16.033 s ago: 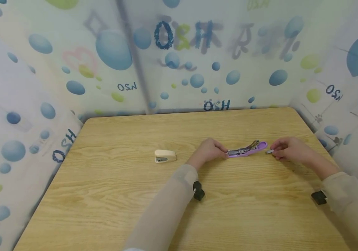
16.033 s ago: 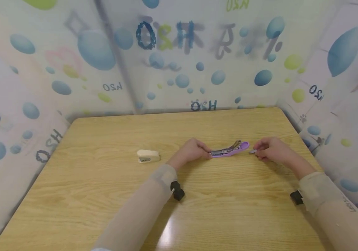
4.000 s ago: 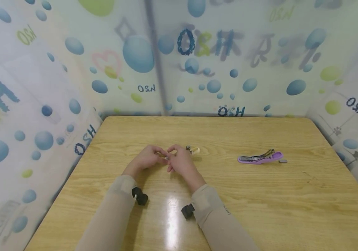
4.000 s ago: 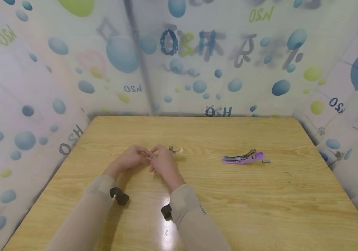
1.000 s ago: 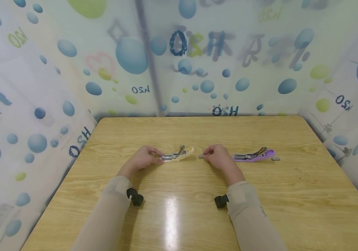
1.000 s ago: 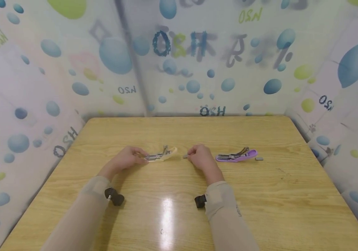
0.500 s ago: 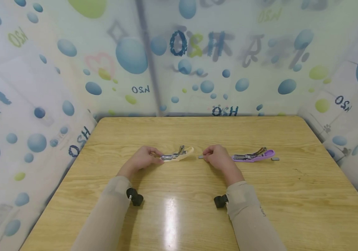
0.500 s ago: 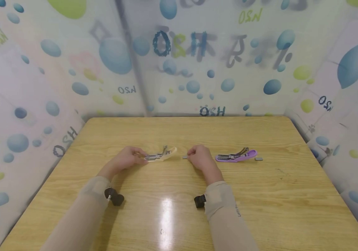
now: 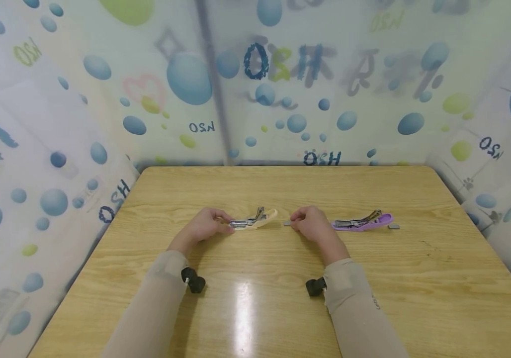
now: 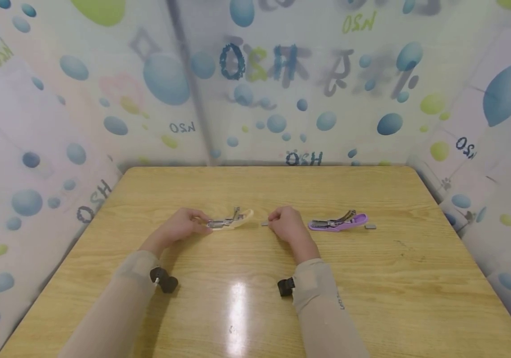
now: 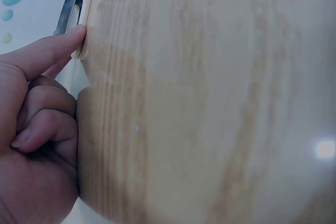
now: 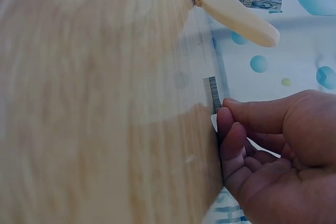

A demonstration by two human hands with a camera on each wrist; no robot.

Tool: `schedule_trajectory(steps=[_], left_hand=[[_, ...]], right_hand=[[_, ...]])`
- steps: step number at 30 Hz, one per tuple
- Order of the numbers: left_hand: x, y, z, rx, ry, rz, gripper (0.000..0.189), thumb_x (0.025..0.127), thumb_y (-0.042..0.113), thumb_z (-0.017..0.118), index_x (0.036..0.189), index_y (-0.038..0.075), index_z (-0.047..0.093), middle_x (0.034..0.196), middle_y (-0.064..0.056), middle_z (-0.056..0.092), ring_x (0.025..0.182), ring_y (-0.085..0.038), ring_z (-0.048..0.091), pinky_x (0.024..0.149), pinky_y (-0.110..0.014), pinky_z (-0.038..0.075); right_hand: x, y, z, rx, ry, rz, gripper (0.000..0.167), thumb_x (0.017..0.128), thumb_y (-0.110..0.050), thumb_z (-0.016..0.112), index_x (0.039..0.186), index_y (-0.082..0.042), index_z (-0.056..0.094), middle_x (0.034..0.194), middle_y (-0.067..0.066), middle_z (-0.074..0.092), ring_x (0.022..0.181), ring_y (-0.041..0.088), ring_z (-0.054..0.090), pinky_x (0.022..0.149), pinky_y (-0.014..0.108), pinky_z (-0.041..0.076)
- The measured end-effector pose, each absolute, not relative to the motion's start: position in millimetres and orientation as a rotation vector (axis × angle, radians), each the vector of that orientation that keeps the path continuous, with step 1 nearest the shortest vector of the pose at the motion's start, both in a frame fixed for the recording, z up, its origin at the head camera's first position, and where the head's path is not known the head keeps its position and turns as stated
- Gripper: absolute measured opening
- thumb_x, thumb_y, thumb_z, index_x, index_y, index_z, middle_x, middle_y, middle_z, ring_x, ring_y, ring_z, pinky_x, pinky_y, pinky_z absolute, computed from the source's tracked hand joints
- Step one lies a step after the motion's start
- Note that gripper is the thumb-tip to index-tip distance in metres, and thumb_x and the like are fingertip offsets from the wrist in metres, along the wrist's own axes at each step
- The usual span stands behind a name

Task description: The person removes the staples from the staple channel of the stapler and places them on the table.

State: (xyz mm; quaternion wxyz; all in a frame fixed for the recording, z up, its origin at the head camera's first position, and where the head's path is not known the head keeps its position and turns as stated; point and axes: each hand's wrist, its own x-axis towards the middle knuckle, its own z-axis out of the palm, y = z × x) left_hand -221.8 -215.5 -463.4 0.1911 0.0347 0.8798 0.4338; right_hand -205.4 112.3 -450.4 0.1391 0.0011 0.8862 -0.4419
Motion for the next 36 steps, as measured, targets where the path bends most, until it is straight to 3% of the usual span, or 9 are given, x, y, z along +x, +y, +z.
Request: schedule_trajectory(steps=[4,7,12,22,26,30,36], left_hand=[[-221.1,-215.3,-463.5,0.097,2.482,1.225,0.032,0.090,0.023,0.085,0.119,0.012,0.079,0.086,0.001,0.061,0.055,-0.010,0.034,0.056,-0.027,0.035],[-220.8,-215.7,-463.9,0.102,2.486,1.227,0.032,0.090,0.023,0.085,0.119,0.011,0.079,0.106,-0.002,0.066,0.057,-0.010,0.036,0.057,-0.027,0.037],[-221.9,-215.6,-464.8,0.085,2.471,1.235,0.033,0.090,0.023,0.085,0.120,0.013,0.079,0.086,0.002,0.060,0.055,-0.009,0.034,0.055,-0.026,0.036],[-221.9,-215.1,-464.1,0.082,2.473,1.231,0.034,0.089,0.023,0.086,0.120,0.012,0.079,0.070,0.008,0.049,0.053,-0.009,0.034,0.054,-0.025,0.035],[-221.1,-214.8,-464.1,0.088,2.484,1.230,0.031,0.090,0.023,0.085,0.119,0.012,0.079,0.102,-0.002,0.066,0.060,-0.011,0.036,0.059,-0.027,0.038],[-219.9,-215.2,-462.8,0.100,2.490,1.220,0.031,0.091,0.023,0.084,0.119,0.012,0.079,0.133,-0.011,0.067,0.069,-0.014,0.040,0.066,-0.029,0.041],[-220.3,-215.4,-462.8,0.094,2.484,1.224,0.032,0.091,0.024,0.084,0.120,0.011,0.079,0.125,-0.010,0.068,0.064,-0.012,0.039,0.063,-0.028,0.039]], right_hand=[[-205.3,111.5,-449.7,0.001,2.573,-1.251,0.018,0.101,-0.009,0.068,0.115,0.000,0.075,0.106,0.012,0.071,0.095,0.022,0.060,0.085,0.032,0.050],[-205.2,110.5,-449.3,0.001,2.588,-1.225,0.018,0.101,-0.010,0.067,0.114,-0.001,0.075,0.106,0.011,0.071,0.095,0.022,0.060,0.086,0.033,0.050],[-205.0,109.5,-450.2,0.013,2.595,-1.213,0.017,0.101,-0.010,0.068,0.113,-0.002,0.076,0.110,0.012,0.073,0.097,0.024,0.060,0.088,0.035,0.050],[-207.0,110.1,-449.7,0.010,2.612,-1.201,0.017,0.101,-0.010,0.068,0.112,-0.002,0.077,0.106,0.011,0.073,0.095,0.023,0.061,0.086,0.034,0.050],[-206.6,111.0,-450.0,0.004,2.605,-1.211,0.018,0.101,-0.011,0.068,0.113,-0.002,0.077,0.107,0.012,0.074,0.095,0.022,0.060,0.085,0.033,0.050],[-206.0,112.3,-449.9,0.010,2.582,-1.239,0.019,0.102,-0.012,0.068,0.115,-0.002,0.076,0.104,0.011,0.075,0.093,0.021,0.061,0.082,0.031,0.049],[-204.5,114.0,-448.1,0.014,2.559,-1.261,0.021,0.102,-0.014,0.068,0.117,-0.002,0.075,0.104,0.011,0.075,0.093,0.021,0.061,0.082,0.031,0.049]])
